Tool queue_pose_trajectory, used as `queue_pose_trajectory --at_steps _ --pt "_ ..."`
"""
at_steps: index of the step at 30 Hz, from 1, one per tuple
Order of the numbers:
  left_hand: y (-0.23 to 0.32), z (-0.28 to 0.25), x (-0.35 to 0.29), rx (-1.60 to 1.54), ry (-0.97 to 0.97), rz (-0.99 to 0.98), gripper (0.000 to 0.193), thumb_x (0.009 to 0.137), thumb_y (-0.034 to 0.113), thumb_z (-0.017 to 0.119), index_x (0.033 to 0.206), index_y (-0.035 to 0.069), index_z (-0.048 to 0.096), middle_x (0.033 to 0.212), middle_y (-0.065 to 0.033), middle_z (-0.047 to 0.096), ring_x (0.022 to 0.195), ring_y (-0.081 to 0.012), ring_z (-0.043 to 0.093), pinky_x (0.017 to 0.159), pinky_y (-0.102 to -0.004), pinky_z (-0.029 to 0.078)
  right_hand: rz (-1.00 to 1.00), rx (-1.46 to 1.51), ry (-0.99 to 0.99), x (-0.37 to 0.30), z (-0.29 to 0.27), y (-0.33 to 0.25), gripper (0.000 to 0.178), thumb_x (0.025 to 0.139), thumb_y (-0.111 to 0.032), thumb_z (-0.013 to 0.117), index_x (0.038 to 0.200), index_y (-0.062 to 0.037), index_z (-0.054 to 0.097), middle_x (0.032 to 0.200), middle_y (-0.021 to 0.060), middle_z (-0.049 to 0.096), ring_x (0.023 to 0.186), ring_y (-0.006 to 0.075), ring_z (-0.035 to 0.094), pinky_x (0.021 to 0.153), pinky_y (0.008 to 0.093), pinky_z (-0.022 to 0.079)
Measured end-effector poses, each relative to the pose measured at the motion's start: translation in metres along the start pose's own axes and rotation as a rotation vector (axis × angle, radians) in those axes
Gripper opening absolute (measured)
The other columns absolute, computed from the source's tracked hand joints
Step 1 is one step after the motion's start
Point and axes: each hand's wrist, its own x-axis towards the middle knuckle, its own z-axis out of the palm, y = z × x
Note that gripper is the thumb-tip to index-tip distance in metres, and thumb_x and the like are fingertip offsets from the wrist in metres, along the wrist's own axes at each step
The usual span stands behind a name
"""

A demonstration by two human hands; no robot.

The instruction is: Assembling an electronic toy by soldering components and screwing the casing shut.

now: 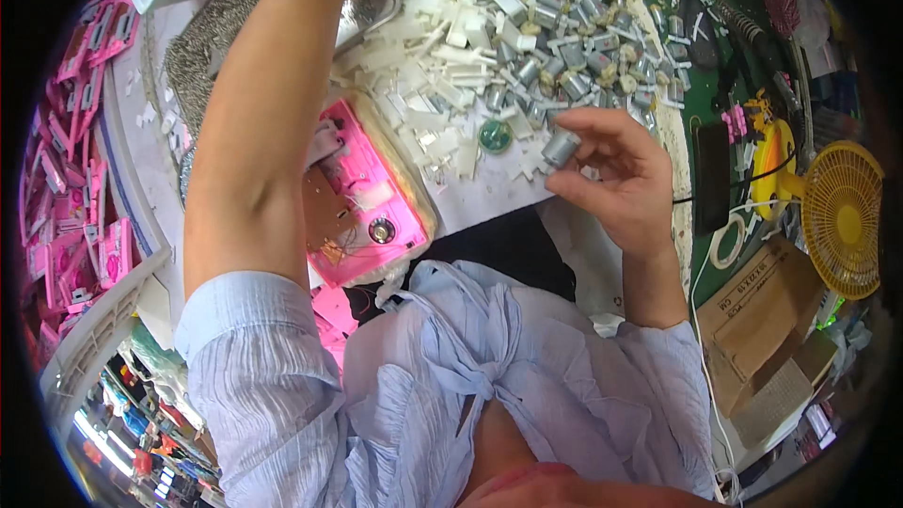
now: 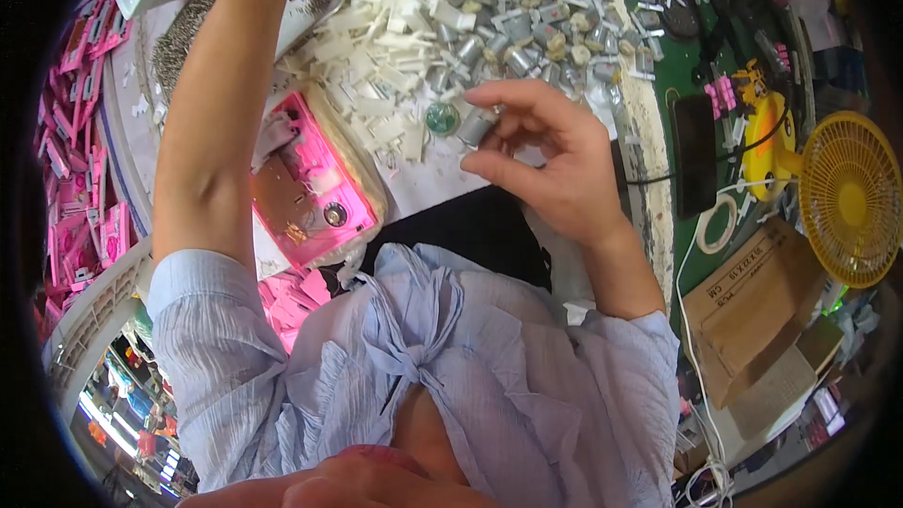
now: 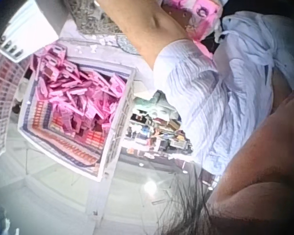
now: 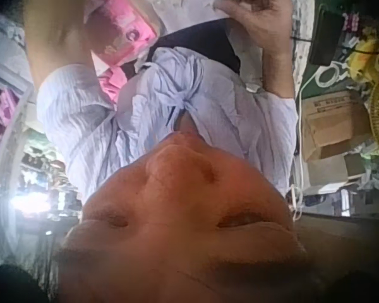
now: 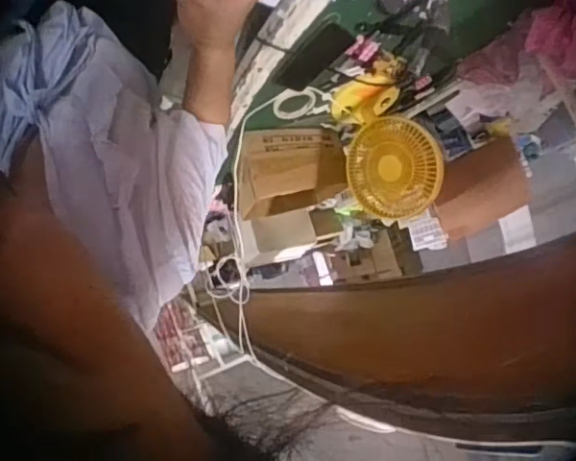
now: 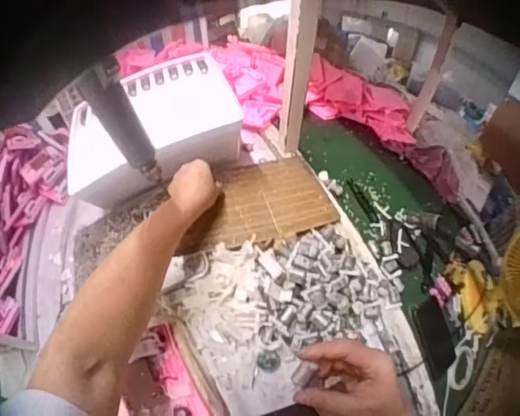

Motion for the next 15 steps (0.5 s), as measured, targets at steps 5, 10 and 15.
queue_pose_trajectory --at_steps 5,10,15 --pt "0.003 0.004 -0.013 -0.088 0.156 0.003 0.025 0.084 0.022 0.071 0.096 0.0 0.074 0.098 -0.0245 0.073 0.096 -0.0433 0.07 0.086 -0.052 0.055 -0.107 -0.553 -0.089 0.009 0.0 0.004 0.038 0.083 -0.001 0.075 0.12 -0.0056 0.069 0.091 0.0072 0.07 0.08 0.0163 0.067 0.071 0.0284 0.052" --pt "-0.003 0.008 -0.024 -0.205 0.24 0.137 0.02 0.085 0.02 0.066 0.095 0.004 0.074 0.093 -0.0232 0.072 0.092 -0.043 0.069 0.084 -0.0516 0.055 -0.251 -0.903 -0.218 0.026 0.006 0.013 0.032 0.086 -0.008 0.069 0.118 -0.008 0.068 0.099 0.012 0.072 0.088 0.0327 0.068 0.077 0.0413 0.055" --pt "-0.02 0.006 -0.019 -0.333 0.24 0.09 0.018 0.084 0.017 0.067 0.09 0.003 0.076 0.093 -0.022 0.073 0.09 -0.0418 0.07 0.086 -0.049 0.055 -0.267 -0.918 -0.244 0.034 0.009 0.006 0.031 0.085 -0.007 0.069 0.116 -0.0075 0.068 0.1 0.0123 0.072 0.092 0.0341 0.068 0.08 0.0427 0.055"
